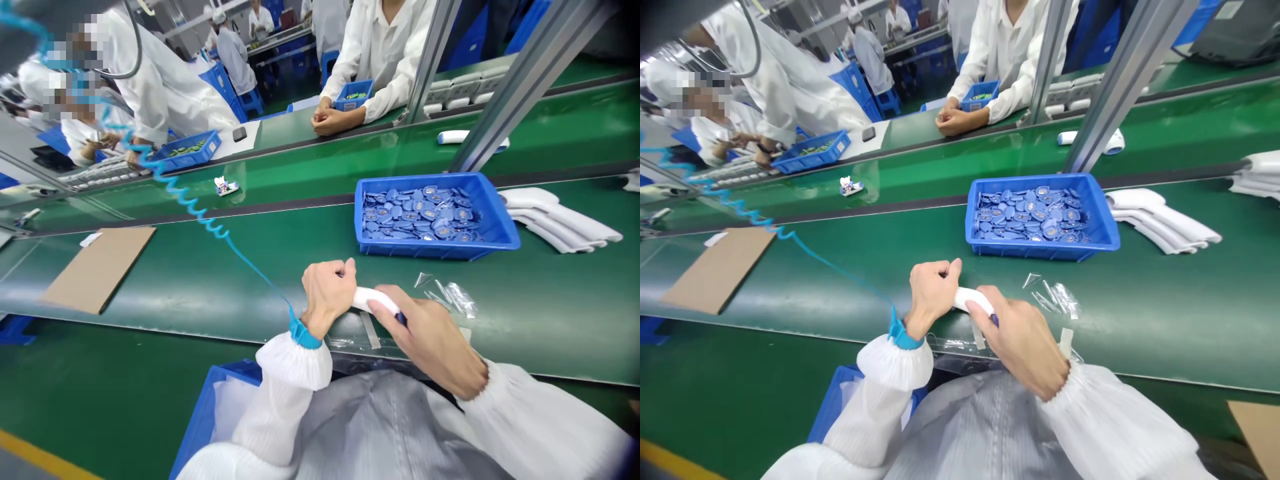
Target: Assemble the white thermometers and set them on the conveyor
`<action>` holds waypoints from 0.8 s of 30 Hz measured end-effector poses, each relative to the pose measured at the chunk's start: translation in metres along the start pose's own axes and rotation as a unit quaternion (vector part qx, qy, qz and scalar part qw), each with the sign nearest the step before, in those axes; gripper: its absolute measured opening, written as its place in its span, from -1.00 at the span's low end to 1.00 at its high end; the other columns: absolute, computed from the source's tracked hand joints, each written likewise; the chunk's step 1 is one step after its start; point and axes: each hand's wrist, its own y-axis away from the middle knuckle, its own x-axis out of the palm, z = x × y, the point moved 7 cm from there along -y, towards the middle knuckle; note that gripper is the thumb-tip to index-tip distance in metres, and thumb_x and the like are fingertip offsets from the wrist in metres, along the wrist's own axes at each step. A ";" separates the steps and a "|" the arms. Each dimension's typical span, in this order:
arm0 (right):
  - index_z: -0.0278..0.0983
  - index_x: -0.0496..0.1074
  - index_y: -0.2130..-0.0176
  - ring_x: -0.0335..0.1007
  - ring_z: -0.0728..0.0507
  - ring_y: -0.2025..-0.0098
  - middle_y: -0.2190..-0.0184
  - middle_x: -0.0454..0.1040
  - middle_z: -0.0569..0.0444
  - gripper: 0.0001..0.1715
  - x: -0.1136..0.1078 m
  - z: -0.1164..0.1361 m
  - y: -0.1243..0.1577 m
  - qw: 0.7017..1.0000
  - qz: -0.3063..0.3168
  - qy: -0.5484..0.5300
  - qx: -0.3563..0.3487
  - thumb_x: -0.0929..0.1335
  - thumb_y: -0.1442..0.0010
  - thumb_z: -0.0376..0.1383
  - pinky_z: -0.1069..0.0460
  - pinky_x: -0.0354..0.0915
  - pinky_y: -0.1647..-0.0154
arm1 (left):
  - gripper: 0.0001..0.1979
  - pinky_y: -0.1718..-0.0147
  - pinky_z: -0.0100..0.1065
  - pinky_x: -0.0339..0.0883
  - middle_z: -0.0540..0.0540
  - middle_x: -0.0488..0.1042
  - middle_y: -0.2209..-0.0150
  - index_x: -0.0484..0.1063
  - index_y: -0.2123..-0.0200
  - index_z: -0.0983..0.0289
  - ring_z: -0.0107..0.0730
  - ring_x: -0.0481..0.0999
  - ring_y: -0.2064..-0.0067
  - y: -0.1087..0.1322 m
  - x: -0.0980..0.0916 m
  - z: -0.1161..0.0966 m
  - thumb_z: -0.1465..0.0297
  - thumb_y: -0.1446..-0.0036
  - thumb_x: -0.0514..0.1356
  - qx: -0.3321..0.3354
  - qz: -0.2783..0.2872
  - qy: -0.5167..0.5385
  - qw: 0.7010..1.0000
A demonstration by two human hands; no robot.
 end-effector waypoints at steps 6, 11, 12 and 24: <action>-0.19 0.34 0.44 -0.14 -0.01 0.75 0.75 0.04 0.28 -0.43 0.046 -0.037 0.012 0.871 0.180 -0.330 0.318 0.12 -0.33 0.11 0.05 -0.15 0.75 | -0.49 0.27 -0.32 0.39 0.09 0.51 0.44 0.38 0.50 0.24 -0.35 0.51 0.34 0.029 -0.015 0.022 0.09 -0.40 -0.02 -0.022 -0.094 0.220 0.971; -0.21 0.50 0.10 0.30 -0.06 0.57 0.57 0.44 0.15 -0.56 0.040 -0.008 0.000 0.984 0.102 -0.128 0.073 0.25 -0.35 0.04 0.06 0.15 0.51 | -0.40 0.46 -0.38 0.20 -0.07 0.17 0.66 0.09 0.67 0.20 -0.49 0.19 0.55 0.012 -0.015 0.036 0.02 -0.36 0.01 -0.109 -0.210 0.132 0.963; -0.19 0.50 0.06 0.33 -0.06 0.55 0.54 0.48 0.13 -0.58 0.038 0.001 0.000 0.995 0.075 -0.060 0.012 0.24 -0.38 0.01 0.05 0.12 0.48 | -0.40 0.48 -0.38 0.13 -0.08 0.10 0.66 0.02 0.68 0.20 -0.50 0.12 0.55 0.007 -0.017 0.034 0.03 -0.34 0.05 -0.101 -0.227 0.104 0.963; -0.31 0.50 0.30 0.39 -0.09 0.62 0.62 0.50 0.01 -0.48 0.062 0.026 -0.009 0.983 -0.037 0.174 -0.046 0.17 -0.45 -0.06 0.00 -0.24 0.51 | -0.42 0.47 -0.33 -0.06 -0.07 -0.05 0.65 -0.06 0.70 0.24 -0.48 -0.01 0.53 -0.029 -0.018 0.030 0.21 -0.23 0.17 -0.104 -0.203 0.149 0.962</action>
